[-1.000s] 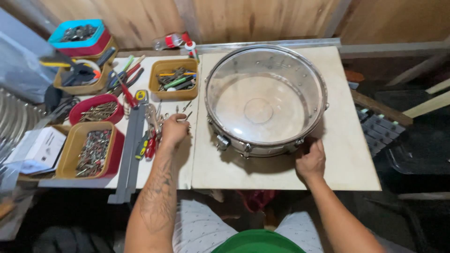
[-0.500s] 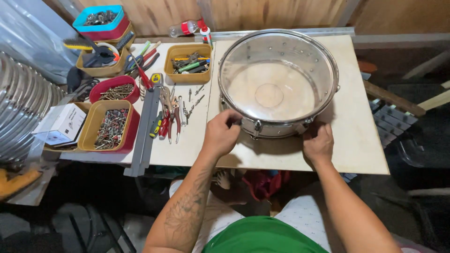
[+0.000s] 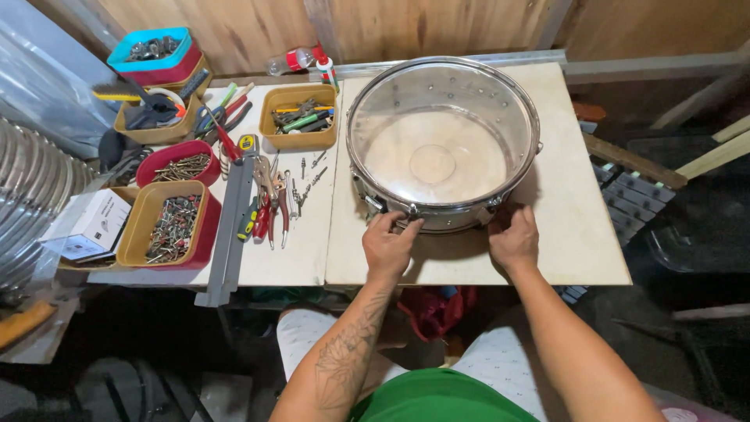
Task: The person assembles a metal drum by attaching lugs and tension rods to the drum shell. They place the lugs onto the shell and then insert and tighten the tension rods by hand.
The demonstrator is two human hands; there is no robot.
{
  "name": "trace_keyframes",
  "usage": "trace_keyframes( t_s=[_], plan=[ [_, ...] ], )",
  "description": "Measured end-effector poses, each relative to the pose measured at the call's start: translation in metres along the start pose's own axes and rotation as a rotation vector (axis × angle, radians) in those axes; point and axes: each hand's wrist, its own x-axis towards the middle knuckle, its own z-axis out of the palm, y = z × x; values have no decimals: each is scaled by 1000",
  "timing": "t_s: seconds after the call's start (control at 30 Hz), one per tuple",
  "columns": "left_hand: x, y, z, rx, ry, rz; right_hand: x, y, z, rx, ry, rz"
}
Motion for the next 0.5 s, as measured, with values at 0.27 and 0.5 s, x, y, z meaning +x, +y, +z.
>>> trace_keyframes(
  t_s=[0.27,0.5],
  plan=[
    [4,-14,16,-123,89,219,-1,-8,-4,-14,-45,82],
    [6,-5,13,-126,97,282,0,-9,-4,-4,-27,71]
  ],
)
